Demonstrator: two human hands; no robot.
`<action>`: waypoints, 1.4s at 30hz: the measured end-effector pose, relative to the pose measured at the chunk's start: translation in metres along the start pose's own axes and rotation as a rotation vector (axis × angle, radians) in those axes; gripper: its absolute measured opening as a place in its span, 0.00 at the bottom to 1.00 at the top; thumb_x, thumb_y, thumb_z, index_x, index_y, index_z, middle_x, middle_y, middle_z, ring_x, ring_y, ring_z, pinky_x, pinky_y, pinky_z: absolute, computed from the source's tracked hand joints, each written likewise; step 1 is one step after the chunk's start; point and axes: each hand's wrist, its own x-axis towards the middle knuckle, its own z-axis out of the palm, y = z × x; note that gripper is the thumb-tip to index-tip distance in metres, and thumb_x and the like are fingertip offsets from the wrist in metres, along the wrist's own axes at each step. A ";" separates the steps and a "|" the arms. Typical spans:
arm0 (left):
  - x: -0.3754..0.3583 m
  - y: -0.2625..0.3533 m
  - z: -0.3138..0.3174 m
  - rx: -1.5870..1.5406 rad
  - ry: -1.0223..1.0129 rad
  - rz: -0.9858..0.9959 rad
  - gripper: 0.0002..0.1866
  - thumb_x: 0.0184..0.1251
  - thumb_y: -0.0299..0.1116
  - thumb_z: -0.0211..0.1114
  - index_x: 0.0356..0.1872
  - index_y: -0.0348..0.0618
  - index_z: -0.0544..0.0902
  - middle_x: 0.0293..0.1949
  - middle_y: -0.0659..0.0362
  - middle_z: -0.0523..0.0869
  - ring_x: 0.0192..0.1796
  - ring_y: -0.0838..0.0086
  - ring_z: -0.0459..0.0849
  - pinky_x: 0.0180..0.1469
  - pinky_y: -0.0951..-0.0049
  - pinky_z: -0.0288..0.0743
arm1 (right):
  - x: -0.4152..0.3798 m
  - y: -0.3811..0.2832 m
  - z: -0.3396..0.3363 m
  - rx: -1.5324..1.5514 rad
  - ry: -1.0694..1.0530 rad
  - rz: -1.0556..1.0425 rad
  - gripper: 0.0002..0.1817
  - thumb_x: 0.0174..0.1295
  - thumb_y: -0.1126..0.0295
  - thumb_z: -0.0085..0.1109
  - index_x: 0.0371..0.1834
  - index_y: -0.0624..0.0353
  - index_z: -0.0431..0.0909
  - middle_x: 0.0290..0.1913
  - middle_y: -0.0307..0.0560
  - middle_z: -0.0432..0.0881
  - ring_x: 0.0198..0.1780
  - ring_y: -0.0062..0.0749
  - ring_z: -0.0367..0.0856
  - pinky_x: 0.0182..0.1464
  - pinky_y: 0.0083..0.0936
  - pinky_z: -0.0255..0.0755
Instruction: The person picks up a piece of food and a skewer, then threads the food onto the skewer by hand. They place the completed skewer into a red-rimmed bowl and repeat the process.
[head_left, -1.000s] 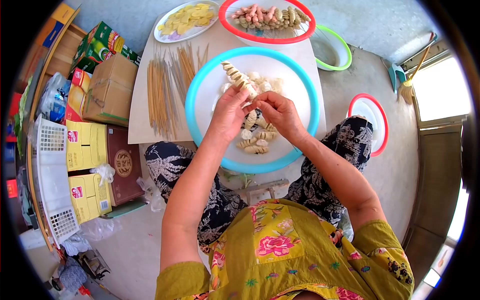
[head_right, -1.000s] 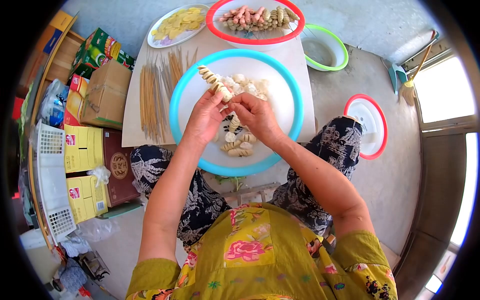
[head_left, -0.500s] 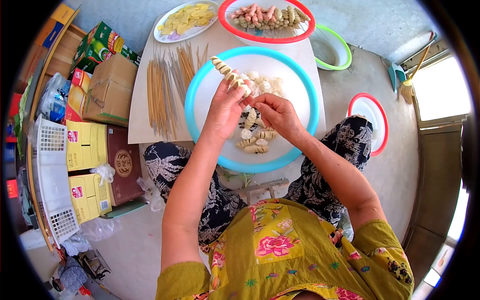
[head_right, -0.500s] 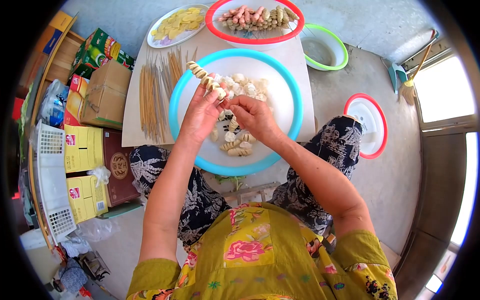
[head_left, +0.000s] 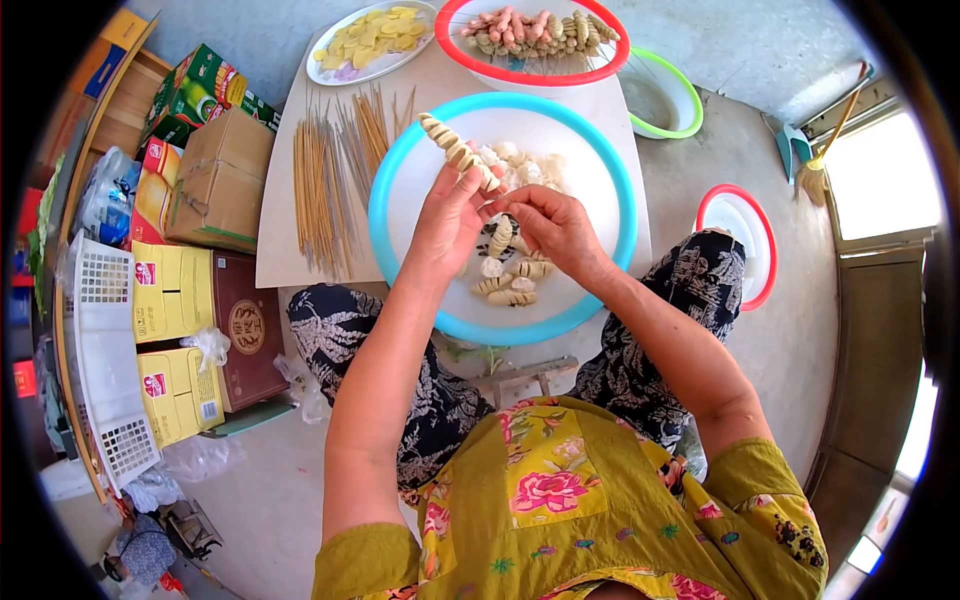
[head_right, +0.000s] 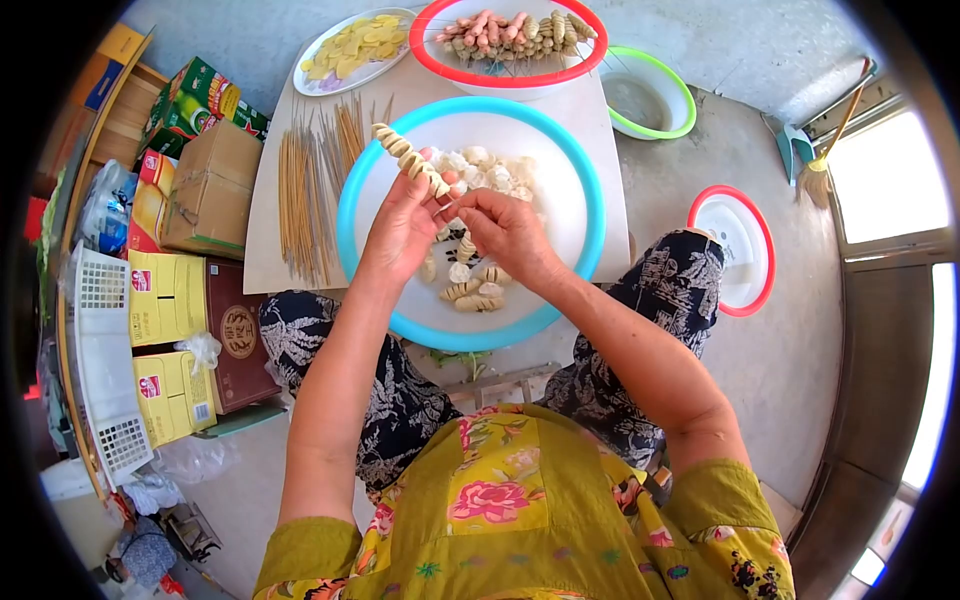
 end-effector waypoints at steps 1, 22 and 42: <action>0.000 0.000 0.000 0.000 0.000 0.000 0.28 0.66 0.32 0.62 0.66 0.46 0.63 0.43 0.61 0.78 0.46 0.74 0.78 0.52 0.70 0.72 | 0.001 0.000 -0.001 0.000 0.000 0.000 0.09 0.69 0.69 0.51 0.41 0.61 0.79 0.20 0.31 0.69 0.21 0.11 0.64 0.24 0.14 0.63; 0.011 -0.003 -0.027 0.037 0.113 0.115 0.20 0.71 0.44 0.56 0.57 0.44 0.72 0.51 0.57 0.79 0.52 0.70 0.77 0.55 0.64 0.72 | -0.002 0.002 0.001 0.041 -0.056 0.023 0.08 0.69 0.70 0.50 0.40 0.60 0.78 0.20 0.31 0.69 0.21 0.11 0.65 0.23 0.13 0.61; 0.011 0.016 -0.020 -0.141 0.248 0.188 0.19 0.72 0.43 0.54 0.55 0.40 0.73 0.48 0.56 0.79 0.52 0.68 0.77 0.59 0.64 0.71 | -0.005 0.005 0.004 -0.054 -0.077 -0.009 0.08 0.70 0.71 0.49 0.43 0.62 0.78 0.21 0.30 0.68 0.21 0.11 0.63 0.23 0.12 0.59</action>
